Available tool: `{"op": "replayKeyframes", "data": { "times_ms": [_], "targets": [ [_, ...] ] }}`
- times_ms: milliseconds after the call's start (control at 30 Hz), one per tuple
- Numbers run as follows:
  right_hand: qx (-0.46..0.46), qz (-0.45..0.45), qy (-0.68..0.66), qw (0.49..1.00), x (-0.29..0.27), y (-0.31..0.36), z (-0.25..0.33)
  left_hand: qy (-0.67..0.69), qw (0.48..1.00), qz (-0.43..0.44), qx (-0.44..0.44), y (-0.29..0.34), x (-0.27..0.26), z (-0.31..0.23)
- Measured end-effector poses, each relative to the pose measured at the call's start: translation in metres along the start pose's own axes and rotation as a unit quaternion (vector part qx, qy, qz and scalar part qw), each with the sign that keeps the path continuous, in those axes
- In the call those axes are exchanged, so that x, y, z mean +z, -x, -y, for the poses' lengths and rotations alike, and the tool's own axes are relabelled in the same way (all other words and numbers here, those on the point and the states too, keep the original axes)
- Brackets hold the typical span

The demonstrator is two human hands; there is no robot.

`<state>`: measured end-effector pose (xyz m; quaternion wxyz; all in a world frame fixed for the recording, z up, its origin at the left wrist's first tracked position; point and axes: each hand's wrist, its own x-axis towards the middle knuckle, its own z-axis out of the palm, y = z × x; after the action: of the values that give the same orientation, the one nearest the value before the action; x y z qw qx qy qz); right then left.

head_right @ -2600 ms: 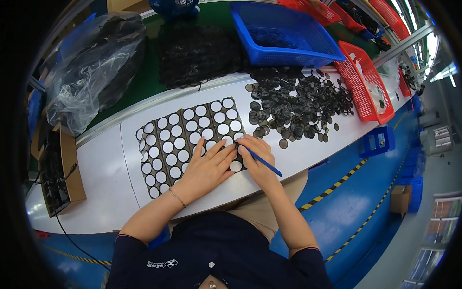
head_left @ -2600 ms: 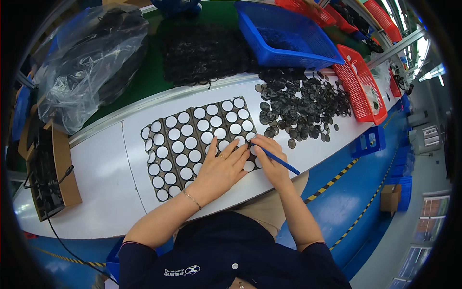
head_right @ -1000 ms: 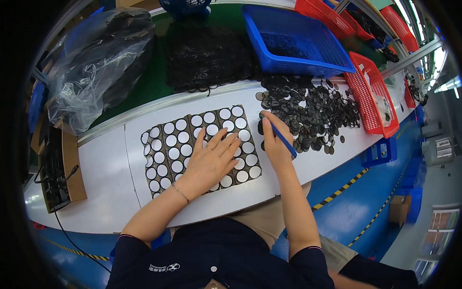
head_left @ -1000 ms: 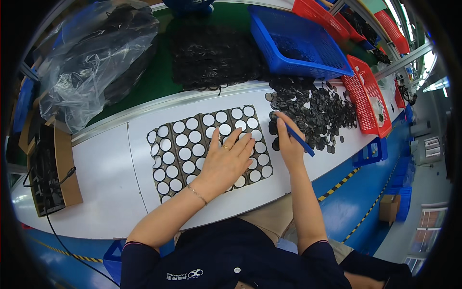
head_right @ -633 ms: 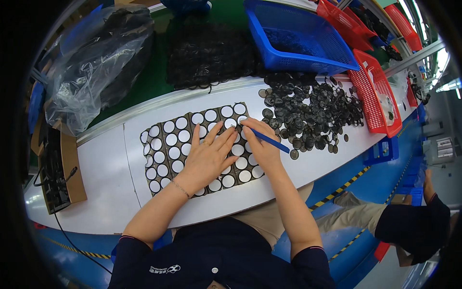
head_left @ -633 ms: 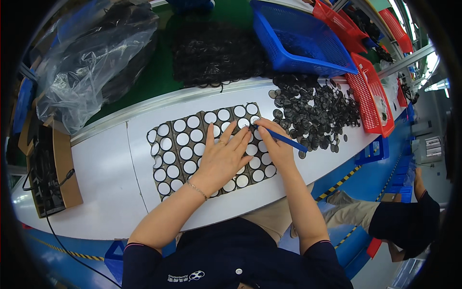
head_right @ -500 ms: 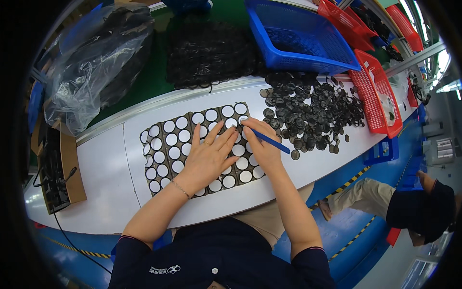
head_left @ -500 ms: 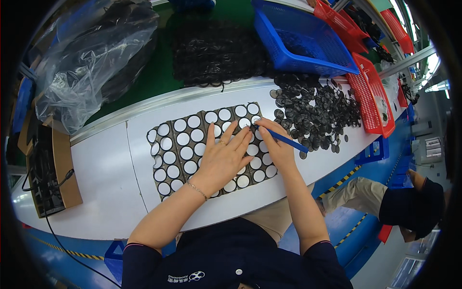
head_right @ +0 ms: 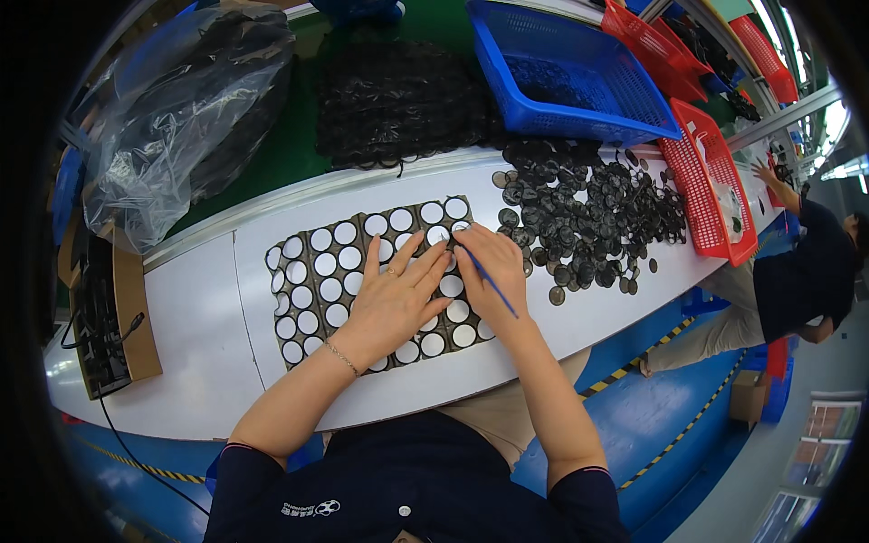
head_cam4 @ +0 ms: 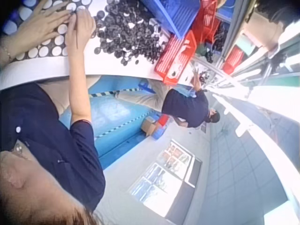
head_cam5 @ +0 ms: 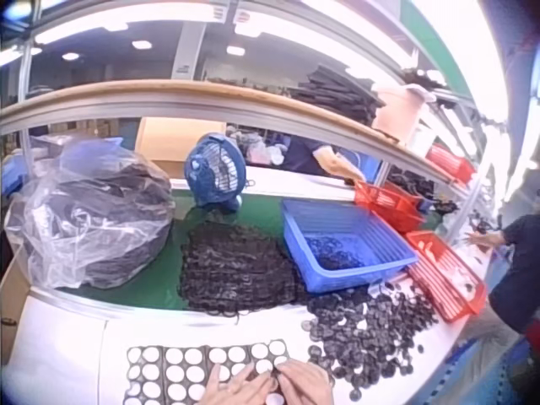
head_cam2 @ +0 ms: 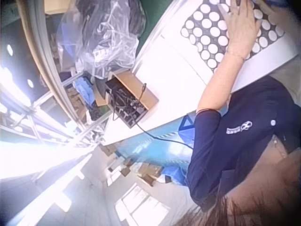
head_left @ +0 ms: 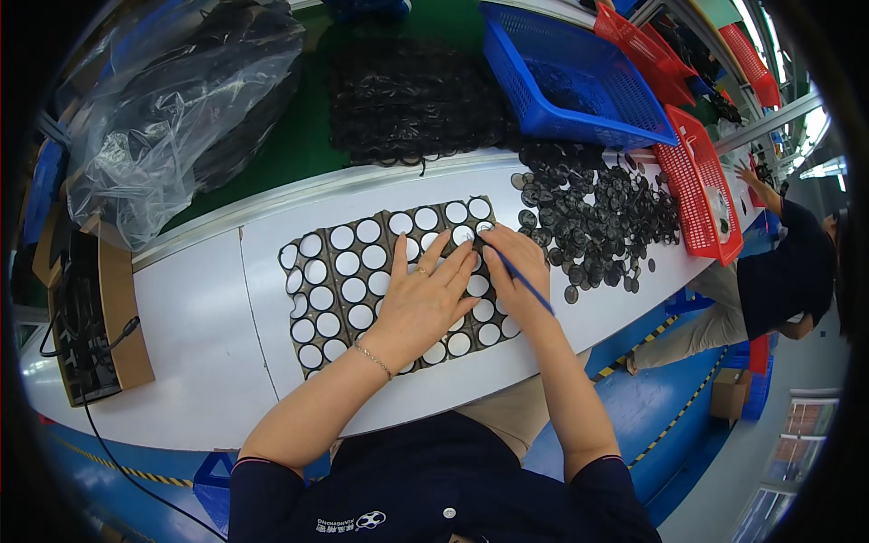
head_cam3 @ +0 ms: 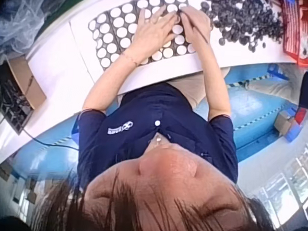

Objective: Placing small metallic circular components into a sorting tray using a manipulation tool.

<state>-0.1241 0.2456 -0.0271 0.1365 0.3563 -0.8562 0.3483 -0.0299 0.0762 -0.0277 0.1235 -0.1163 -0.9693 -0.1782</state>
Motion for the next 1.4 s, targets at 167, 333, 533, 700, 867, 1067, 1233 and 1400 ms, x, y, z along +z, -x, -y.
{"op": "replayKeyframes", "data": {
  "times_ms": [167,333,533,700,867,1067,1233,1400],
  "targets": [
    [-0.102,-0.063,0.193,0.974,-0.006,-0.027,-0.030,0.007,1.000,-0.001,0.004,-0.001,-0.003,-0.002],
    [0.220,-0.066,-0.148,0.962,-0.025,-0.045,-0.021,0.005,1.000,-0.002,0.002,0.000,-0.002,-0.001],
    [0.187,0.016,-0.231,0.955,0.001,-0.031,-0.009,0.011,1.000,-0.009,0.002,0.000,0.000,-0.001],
    [0.201,0.027,-0.245,0.948,0.002,-0.033,-0.008,0.011,0.998,-0.048,-0.045,-0.007,-0.002,0.001],
    [0.166,0.026,-0.226,0.960,0.007,-0.033,-0.013,0.010,0.998,-0.024,-0.060,-0.005,0.002,0.005],
    [0.115,0.006,-0.181,0.977,0.008,-0.034,-0.010,0.011,0.998,-0.027,-0.059,-0.004,0.002,0.005],
    [-0.131,-0.011,0.156,0.979,0.016,-0.037,-0.005,0.014,0.998,-0.034,-0.056,-0.005,0.003,0.006],
    [-0.007,-0.144,0.168,0.975,-0.008,-0.062,-0.053,0.019,0.997,-0.045,-0.052,-0.006,0.000,0.004]
  ]
}}
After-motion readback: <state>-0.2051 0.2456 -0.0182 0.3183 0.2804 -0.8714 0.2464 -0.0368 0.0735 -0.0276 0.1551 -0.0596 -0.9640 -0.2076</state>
